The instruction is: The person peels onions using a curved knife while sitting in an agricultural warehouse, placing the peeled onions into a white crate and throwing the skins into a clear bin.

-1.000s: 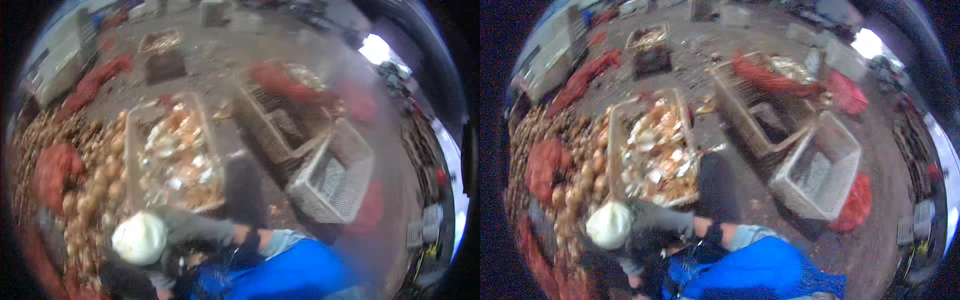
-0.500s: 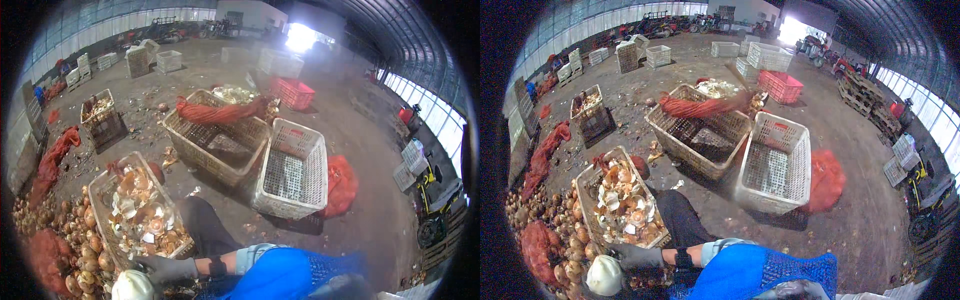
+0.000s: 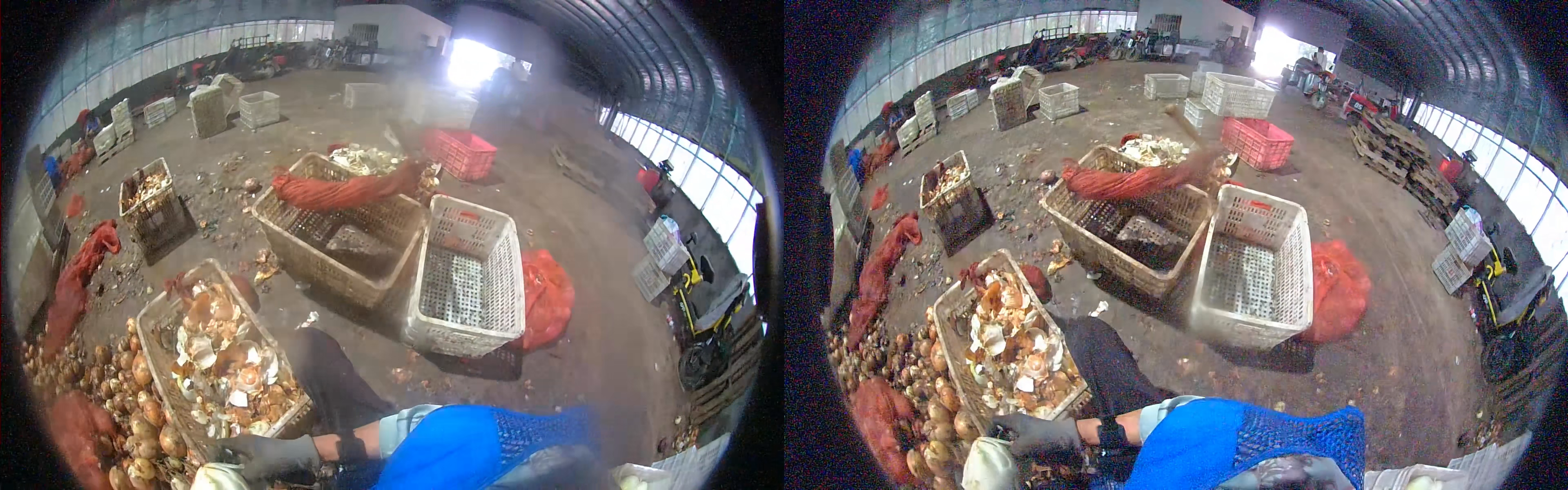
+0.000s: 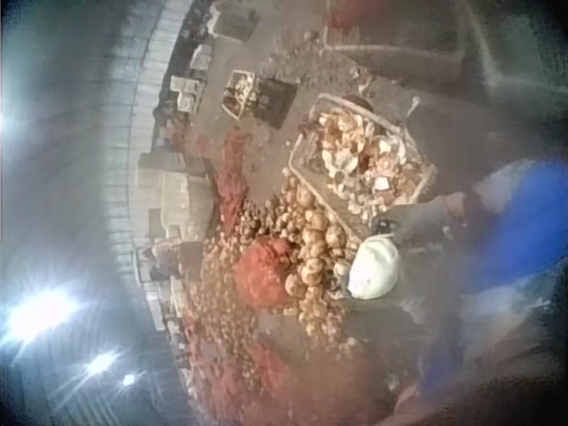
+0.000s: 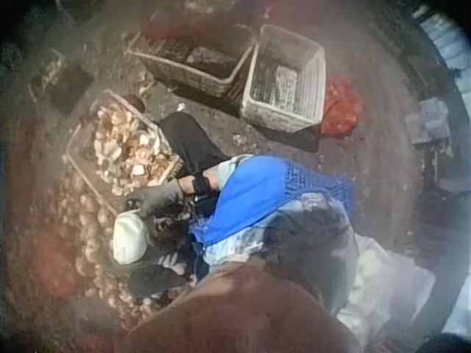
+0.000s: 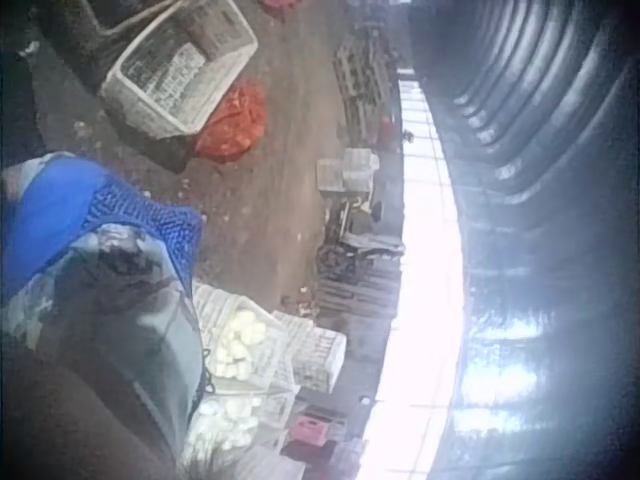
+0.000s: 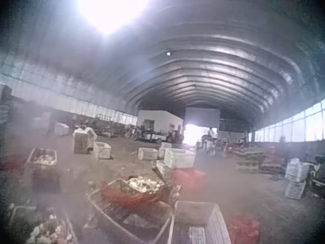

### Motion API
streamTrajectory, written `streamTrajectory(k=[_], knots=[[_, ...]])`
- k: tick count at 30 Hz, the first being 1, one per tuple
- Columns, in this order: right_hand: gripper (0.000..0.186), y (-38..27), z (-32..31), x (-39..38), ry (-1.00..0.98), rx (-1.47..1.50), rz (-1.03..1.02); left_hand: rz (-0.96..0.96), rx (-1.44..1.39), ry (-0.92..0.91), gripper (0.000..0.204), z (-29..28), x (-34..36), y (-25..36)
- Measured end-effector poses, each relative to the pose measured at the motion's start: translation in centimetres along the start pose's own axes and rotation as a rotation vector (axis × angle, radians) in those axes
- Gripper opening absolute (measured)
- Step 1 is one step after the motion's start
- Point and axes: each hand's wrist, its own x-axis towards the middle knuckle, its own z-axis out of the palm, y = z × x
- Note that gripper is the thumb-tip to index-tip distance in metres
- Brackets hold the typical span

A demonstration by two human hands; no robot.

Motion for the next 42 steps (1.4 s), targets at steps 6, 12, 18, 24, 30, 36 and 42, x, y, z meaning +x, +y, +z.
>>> streamTrajectory(k=[6, 12, 18, 24, 30, 36, 42], knots=[[0.049, -5.2, -0.3, -0.1, -0.138, -0.306, 0.385, 0.179, -0.386, 0.01, 0.053, -5.3, -8.0, -2.1], [0.049, -6.8, -1.6, -1.4, 0.093, 0.156, 0.481, -0.379, -0.031, -0.063, 0.09, -1.6, -1.9, 2.2], [0.044, -5.6, 1.8, -1.8, 0.23, 0.237, 0.534, 0.137, 0.282, 0.385, 0.1, -0.6, -0.6, 0.4], [0.048, -6.1, 1.5, -2.2, 0.191, -0.042, 0.466, 0.42, 0.308, 0.391, 0.111, 0.3, -0.7, 2.1], [0.048, -8.9, 0.9, -2.5, 0.064, -0.395, 0.501, -0.233, -0.978, 0.28, 0.085, -2.1, -2.2, 0.6], [0.058, -10.2, -0.9, -1.5, 0.04, -0.058, 0.534, -0.328, -0.854, 0.127, 0.08, -3.8, -4.3, -0.3], [0.06, -12.1, -1.1, -1.2, 0.067, 0.22, 0.5, -0.313, -0.518, -0.01, 0.076, -4.4, -6.0, -1.4]])
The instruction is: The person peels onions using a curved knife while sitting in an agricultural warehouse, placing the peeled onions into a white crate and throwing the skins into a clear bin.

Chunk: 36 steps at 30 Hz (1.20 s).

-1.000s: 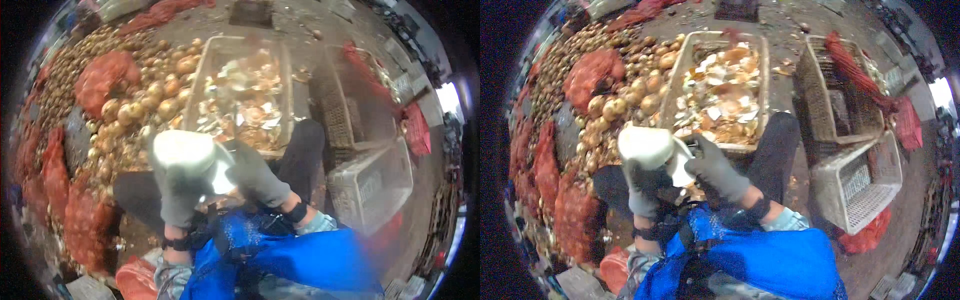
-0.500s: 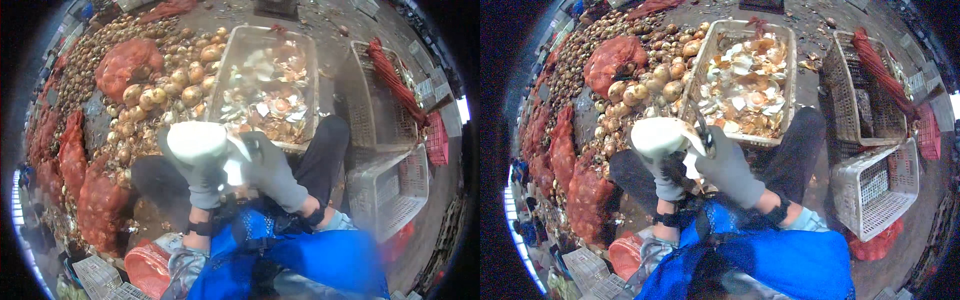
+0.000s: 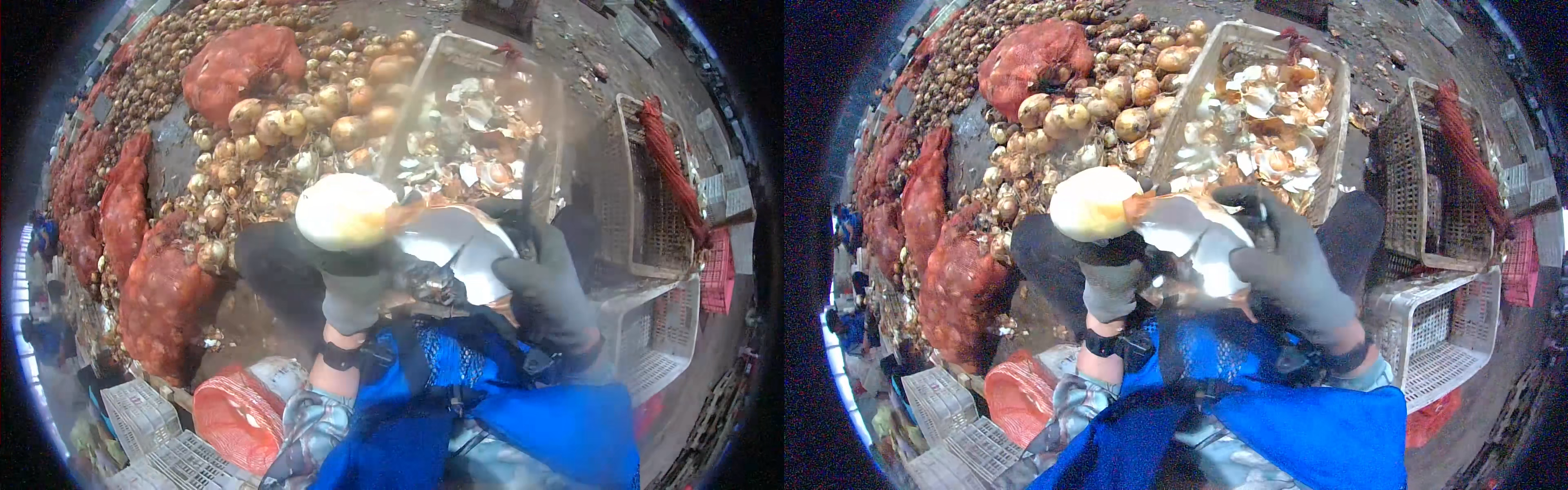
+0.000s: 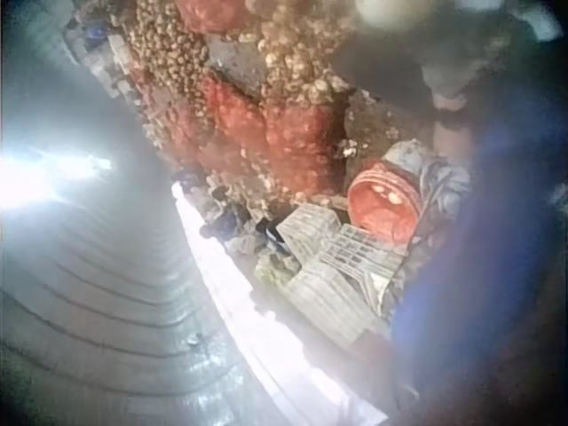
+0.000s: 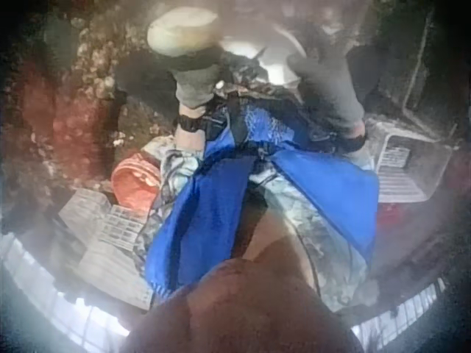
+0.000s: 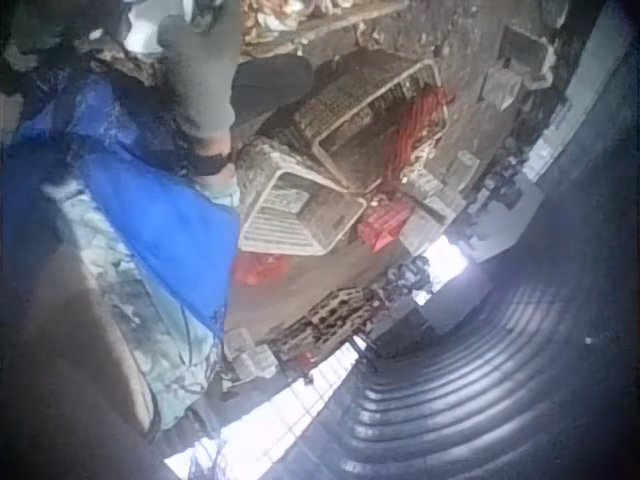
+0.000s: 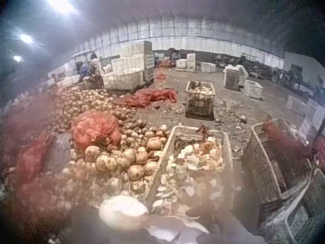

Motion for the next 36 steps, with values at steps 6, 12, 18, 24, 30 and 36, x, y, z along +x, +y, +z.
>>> streamTrajectory(k=[6, 12, 18, 24, 30, 36], knots=[[0.061, -3.1, 0.1, -0.9, 0.054, -0.047, 0.081, 0.24, 0.548, 0.008, 0.071, 1.5, 1.0, 1.1], [0.061, -4.6, -0.3, -1.2, 0.124, 0.087, 0.133, 0.06, 0.356, -0.004, 0.086, 3.2, 2.5, 3.8], [0.059, -4.5, -1.2, -1.6, 0.1, -0.099, 0.122, -0.083, 0.08, -0.033, 0.066, -2.5, 0.9, -2.5], [0.06, -5.5, -4.1, -2.8, 0.161, 0.121, -0.188, 0.018, 0.077, -0.144, 0.063, -1.5, 1.1, -1.3], [0.054, -2.3, -10.1, 5.9, 0.287, -0.306, -0.307, -0.121, -0.454, -0.223, 0.05, -0.5, 0.9, -1.1], [0.039, 0.9, -8.2, 4.9, 0.203, -0.119, 0.008, 0.02, 0.509, -0.176, 0.057, 1.2, 0.0, 1.7]])
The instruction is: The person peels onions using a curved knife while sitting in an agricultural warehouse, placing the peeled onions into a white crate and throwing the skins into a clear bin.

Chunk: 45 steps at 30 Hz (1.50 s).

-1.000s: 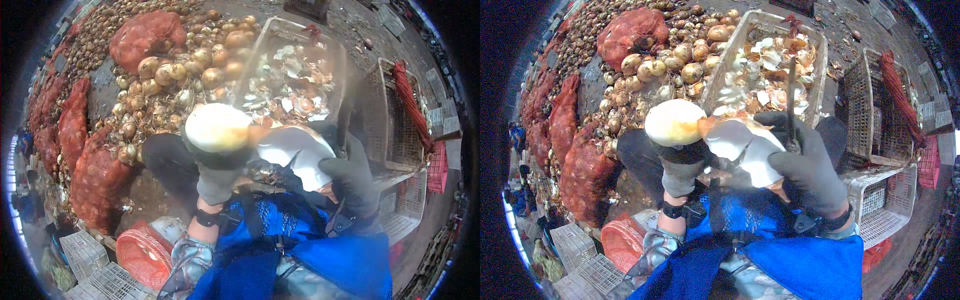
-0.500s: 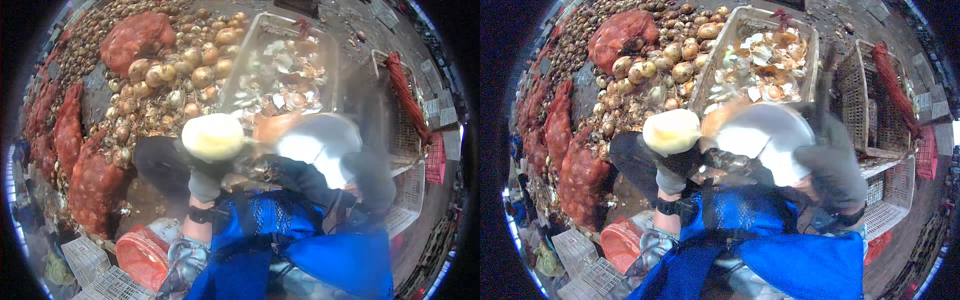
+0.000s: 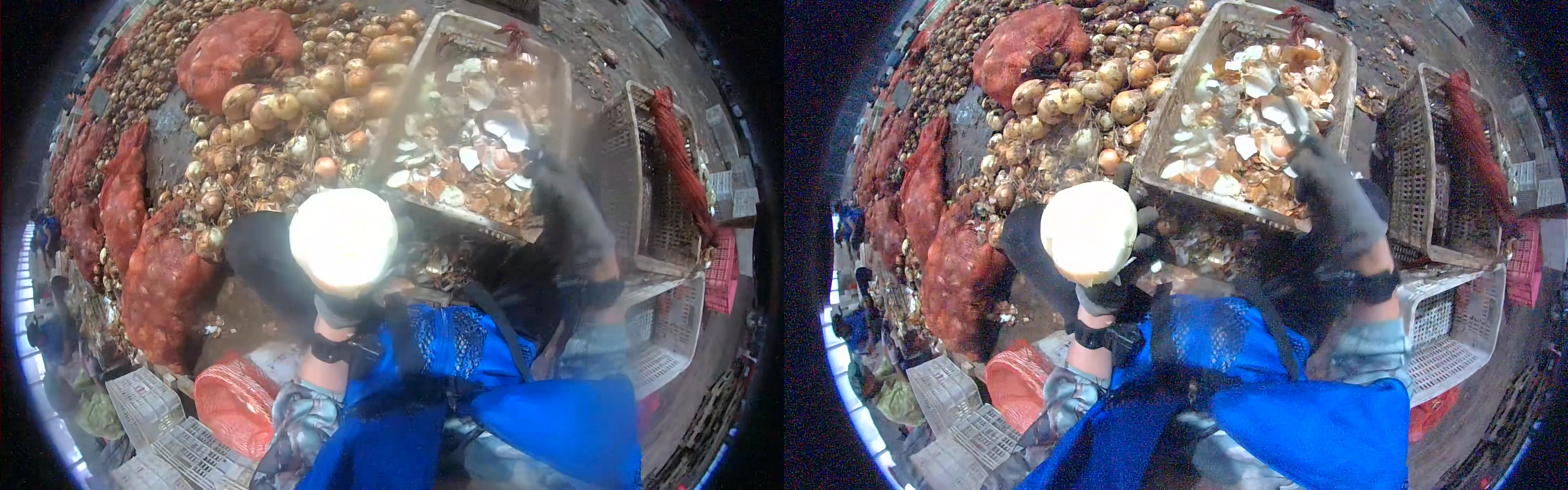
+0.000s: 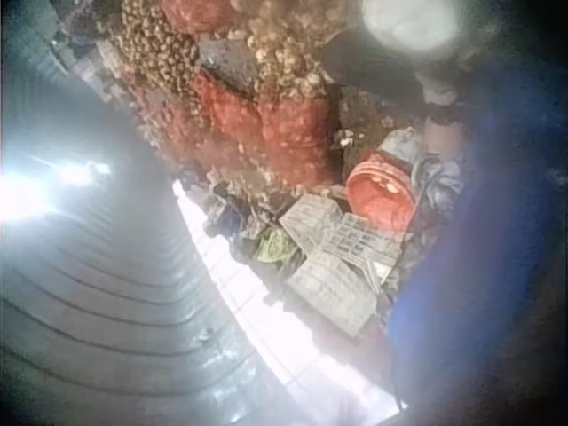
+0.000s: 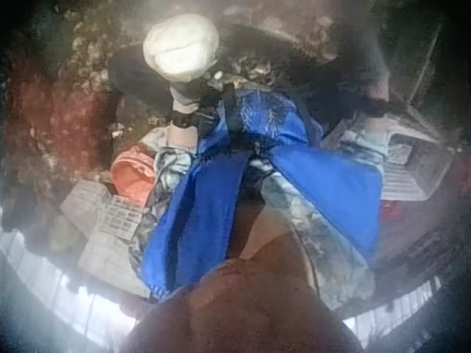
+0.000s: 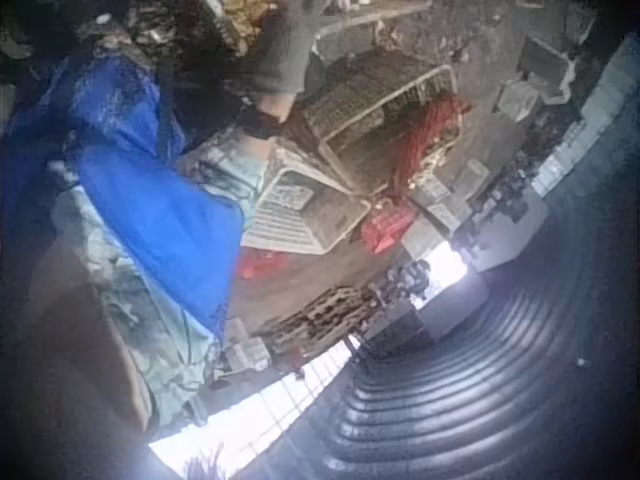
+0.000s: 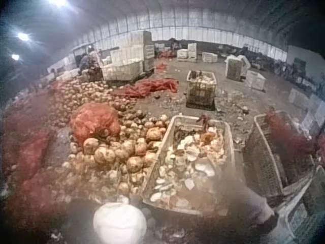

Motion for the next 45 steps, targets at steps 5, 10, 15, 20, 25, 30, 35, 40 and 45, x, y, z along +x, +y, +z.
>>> streamTrajectory(k=[5, 10, 15, 20, 25, 30, 35, 40, 45], knots=[[0.041, 2.7, 1.4, -5.8, -0.185, 0.338, 0.308, 0.013, -0.34, 0.03, 0.067, -0.6, -0.1, -1.0], [0.052, 2.2, 1.7, -8.2, -0.176, 0.321, 0.409, -0.075, 0.091, -0.014, 0.092, 0.4, 0.8, -0.9], [0.054, 0.8, 5.1, -7.7, -0.145, 0.113, 0.241, -0.052, -1.46, -0.211, 0.093, 2.8, 3.8, 2.6], [0.053, 3.4, 6.6, -6.1, -0.173, 0.291, 0.205, -0.078, -0.949, -0.07, 0.074, 3.6, 2.6, 2.2], [0.054, 3.0, 4.3, -4.6, -0.235, 0.097, 0.078, -0.17, -0.838, 0.015, 0.065, 2.6, 1.5, 2.5], [0.061, 2.1, 4.2, -5.0, -0.006, -0.496, -0.344, -0.283, -1.039, -0.032, 0.057, 4.2, 4.7, 2.4], [0.068, 3.4, 5.6, -6.2, 0.207, -1.055, -0.432, -0.089, -0.809, -0.031, 0.056, 5.9, 6.1, 1.7], [0.059, 4.4, 6.2, -5.5, 0.245, -1.168, -0.382, 0.272, -0.278, 0.092, 0.074, 6.3, 6.5, 0.1], [0.057, 4.3, 7.0, -5.0, 0.235, -1.124, -0.359, 0.008, -0.667, 0.444, 0.084, 7.6, 8.6, 3.8]])
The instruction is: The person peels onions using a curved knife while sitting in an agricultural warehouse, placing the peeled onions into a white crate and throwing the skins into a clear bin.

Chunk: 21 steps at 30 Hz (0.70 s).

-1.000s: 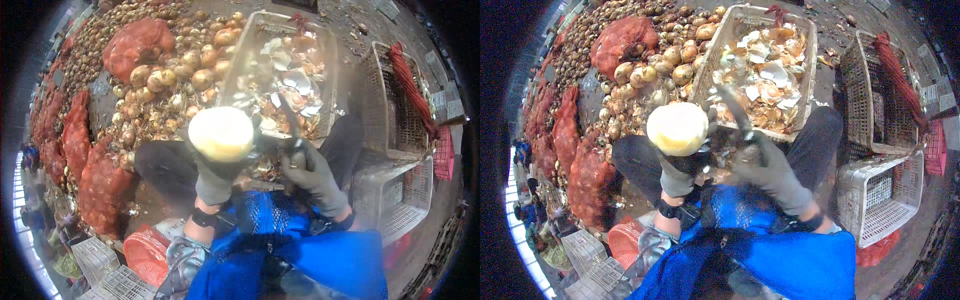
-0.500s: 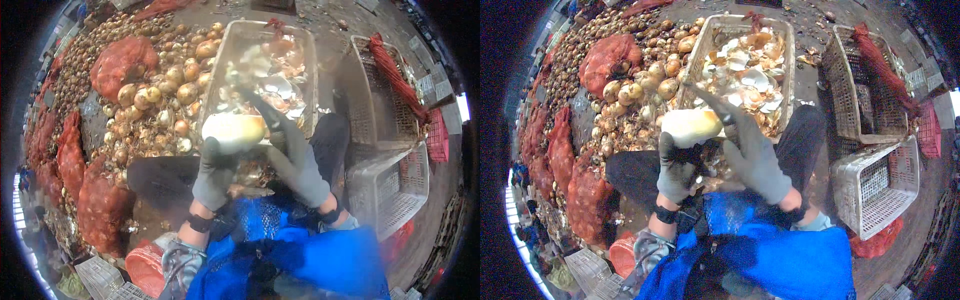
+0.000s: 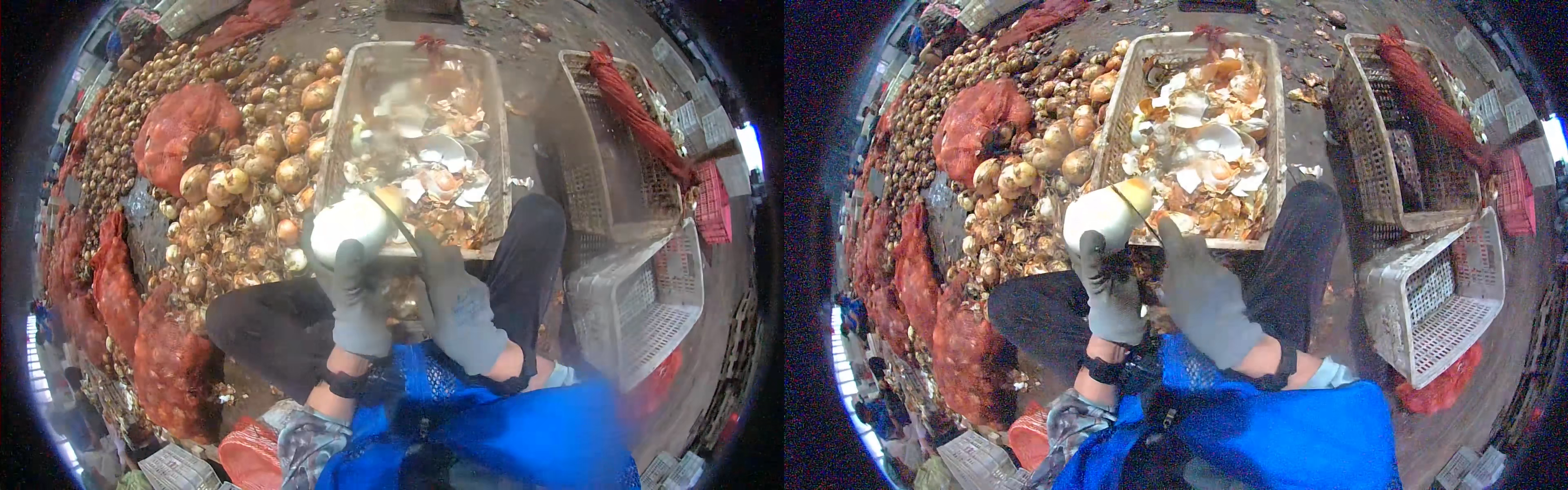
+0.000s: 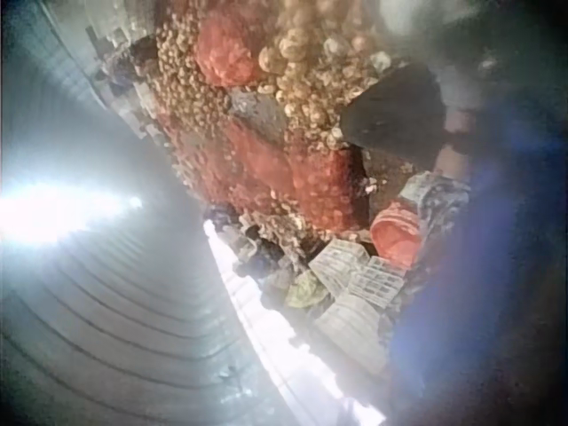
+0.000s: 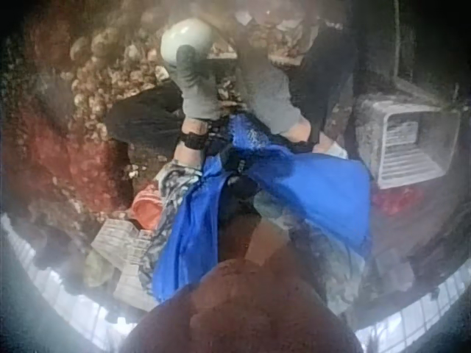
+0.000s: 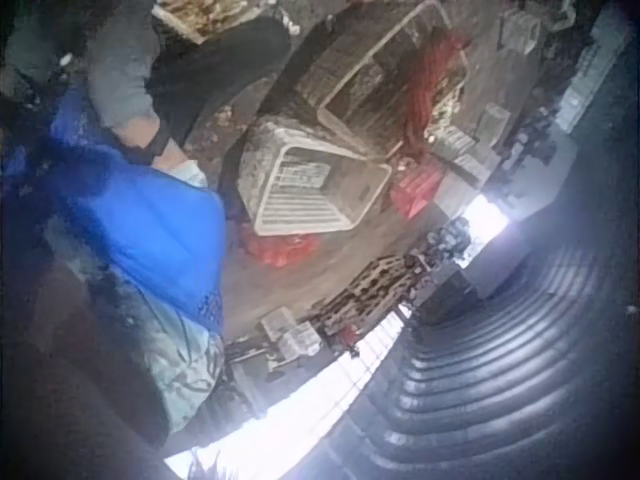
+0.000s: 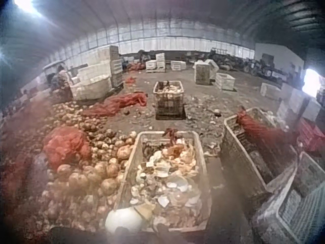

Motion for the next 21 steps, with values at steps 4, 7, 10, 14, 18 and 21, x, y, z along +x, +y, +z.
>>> streamTrajectory(k=[4, 7, 10, 14, 18, 21], knots=[[0.055, -0.2, 0.4, 1.7, 0.069, 0.117, -0.102, 0.107, 0.07, 0.103, 0.085, 0.2, 0.6, 0.1], [0.055, 0.3, -0.7, 1.2, -0.016, 0.218, -0.142, 0.101, -0.046, 0.03, 0.086, -0.6, 0.9, 0.2], [0.056, 0.8, -1.1, -0.2, -0.071, 0.132, -0.109, 0.084, -0.058, -0.017, 0.087, -0.2, 0.6, 0.2], [0.057, 0.8, -0.2, 1.6, 0.011, 0.111, -0.108, 0.058, -0.022, -0.062, 0.087, 0.5, 0.4, 0.8], [0.059, 1.3, 0.1, 2.2, 0.128, 0.12, -0.311, -0.02, -0.103, -0.109, 0.088, -0.3, 0.8, 1.9], [0.058, 1.3, -1.4, 1.5, -0.061, 0.181, -0.175, -0.071, -0.102, -0.168, 0.089, 0.2, 0.9, 2.2]])
